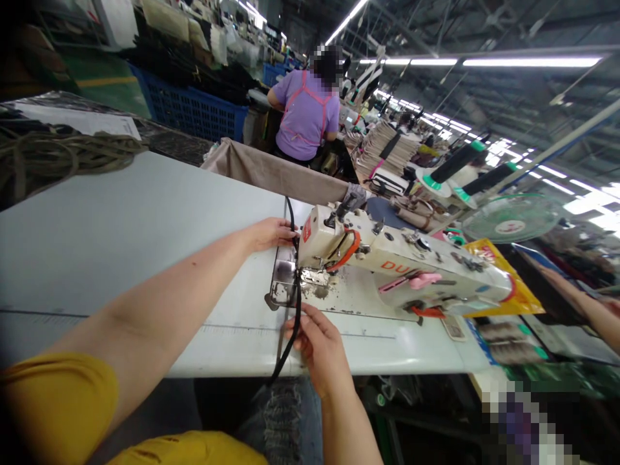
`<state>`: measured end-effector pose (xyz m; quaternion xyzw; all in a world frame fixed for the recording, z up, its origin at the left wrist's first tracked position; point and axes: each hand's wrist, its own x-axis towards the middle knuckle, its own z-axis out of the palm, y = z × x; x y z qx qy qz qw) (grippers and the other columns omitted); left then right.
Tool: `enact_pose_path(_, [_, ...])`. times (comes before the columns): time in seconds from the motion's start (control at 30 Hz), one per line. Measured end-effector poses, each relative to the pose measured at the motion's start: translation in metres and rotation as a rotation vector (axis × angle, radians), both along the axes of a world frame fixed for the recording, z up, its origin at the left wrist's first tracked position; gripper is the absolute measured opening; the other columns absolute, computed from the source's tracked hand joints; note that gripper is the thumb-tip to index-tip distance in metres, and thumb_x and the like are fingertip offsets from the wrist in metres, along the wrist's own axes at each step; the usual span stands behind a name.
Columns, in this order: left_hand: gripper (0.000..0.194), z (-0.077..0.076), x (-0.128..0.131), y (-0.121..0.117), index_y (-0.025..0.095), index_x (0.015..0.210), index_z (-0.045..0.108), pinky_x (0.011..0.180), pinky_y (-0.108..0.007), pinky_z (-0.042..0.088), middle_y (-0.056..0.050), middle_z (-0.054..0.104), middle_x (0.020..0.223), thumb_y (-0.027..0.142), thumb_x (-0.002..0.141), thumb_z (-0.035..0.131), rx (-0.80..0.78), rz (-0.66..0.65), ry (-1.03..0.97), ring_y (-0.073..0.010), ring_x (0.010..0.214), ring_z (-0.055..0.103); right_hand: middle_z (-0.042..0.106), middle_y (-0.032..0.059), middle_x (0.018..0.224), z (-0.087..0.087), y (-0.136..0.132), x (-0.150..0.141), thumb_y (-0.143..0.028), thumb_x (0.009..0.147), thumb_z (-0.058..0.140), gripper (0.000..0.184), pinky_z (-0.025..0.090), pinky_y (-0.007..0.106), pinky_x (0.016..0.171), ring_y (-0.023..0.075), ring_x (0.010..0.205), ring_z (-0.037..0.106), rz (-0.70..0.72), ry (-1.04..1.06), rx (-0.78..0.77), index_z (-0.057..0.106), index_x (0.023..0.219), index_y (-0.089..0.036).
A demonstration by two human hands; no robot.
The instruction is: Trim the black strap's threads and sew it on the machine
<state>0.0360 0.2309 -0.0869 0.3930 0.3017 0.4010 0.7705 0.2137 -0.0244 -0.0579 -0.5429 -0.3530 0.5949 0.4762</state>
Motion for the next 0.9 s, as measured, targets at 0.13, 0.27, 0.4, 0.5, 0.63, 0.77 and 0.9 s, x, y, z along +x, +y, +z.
enact_pose_path(0.13, [0.031, 0.000, 0.000, 0.000, 0.010, 0.090, 0.068, 0.090, -0.041, 0.061, -0.012, 0.078, 0.085, 0.008, 0.070, 0.091, 0.007, 0.001, -0.002, -0.0217, 0.079, 0.076, 0.072, 0.0053, 0.081, 0.000, -0.006, 0.002, -0.054, 0.076, 0.087, 0.044, 0.046, 0.027, 0.060, 0.0161, 0.069, 0.061, 0.014, -0.131, 0.017, 0.081, 0.099, -0.017])
enact_pose_path(0.27, [0.032, -0.001, 0.000, 0.000, 0.010, 0.089, 0.069, 0.090, -0.040, 0.061, -0.011, 0.078, 0.085, 0.009, 0.068, 0.092, 0.020, 0.001, 0.007, -0.0207, 0.078, 0.076, 0.059, -0.0009, 0.063, 0.006, -0.014, 0.010, -0.061, 0.080, 0.082, 0.044, 0.038, 0.025, 0.057, 0.0115, 0.058, 0.047, 0.085, -0.273, 0.028, 0.080, 0.083, -0.017])
enact_pose_path(0.4, [0.028, 0.000, -0.001, -0.001, 0.009, 0.088, 0.069, 0.087, -0.037, 0.061, -0.011, 0.078, 0.084, 0.008, 0.069, 0.090, 0.031, -0.003, 0.025, -0.0198, 0.076, 0.075, 0.053, -0.0029, 0.059, 0.020, -0.030, 0.024, -0.061, 0.083, 0.079, 0.044, 0.033, 0.025, 0.056, 0.0113, 0.057, 0.041, 0.201, -0.333, -0.007, 0.075, 0.077, -0.018])
enact_pose_path(0.5, [0.026, 0.001, -0.002, -0.002, 0.009, 0.087, 0.069, 0.089, -0.038, 0.061, -0.011, 0.077, 0.083, 0.007, 0.070, 0.089, 0.036, -0.004, 0.036, -0.0195, 0.076, 0.075, 0.054, -0.0021, 0.060, 0.034, -0.048, 0.042, -0.064, 0.083, 0.077, 0.046, 0.034, 0.025, 0.056, 0.0122, 0.057, 0.043, 0.264, -0.405, -0.067, 0.075, 0.077, -0.019])
enact_pose_path(0.63, [0.027, 0.002, -0.002, -0.004, 0.010, 0.086, 0.067, 0.095, -0.042, 0.059, -0.010, 0.077, 0.082, 0.007, 0.070, 0.090, 0.038, 0.016, 0.044, -0.0195, 0.077, 0.075, 0.056, -0.0004, 0.061, 0.046, -0.078, 0.093, -0.067, 0.084, 0.073, 0.047, 0.039, 0.027, 0.057, 0.0138, 0.058, 0.047, 0.371, -0.528, -0.163, 0.075, 0.077, -0.020])
enact_pose_path(0.77, [0.028, 0.003, -0.001, -0.005, 0.011, 0.086, 0.067, 0.098, -0.043, 0.059, -0.008, 0.076, 0.081, 0.006, 0.070, 0.089, 0.042, 0.030, 0.050, -0.0190, 0.078, 0.075, 0.062, 0.0039, 0.059, 0.033, -0.107, 0.166, -0.055, 0.082, 0.070, 0.035, 0.048, 0.033, 0.057, 0.0201, 0.055, 0.058, 0.294, -1.063, -0.278, 0.073, 0.069, -0.023])
enact_pose_path(0.9, [0.027, 0.004, -0.002, -0.007, 0.011, 0.088, 0.067, 0.097, -0.041, 0.059, -0.007, 0.076, 0.081, 0.007, 0.072, 0.088, 0.038, 0.021, 0.063, -0.0184, 0.078, 0.074, 0.074, 0.0196, 0.084, 0.005, -0.123, 0.199, -0.035, 0.068, 0.075, 0.015, 0.056, 0.048, 0.073, 0.0358, 0.080, 0.072, 0.018, -1.469, -0.221, 0.073, 0.070, -0.020])
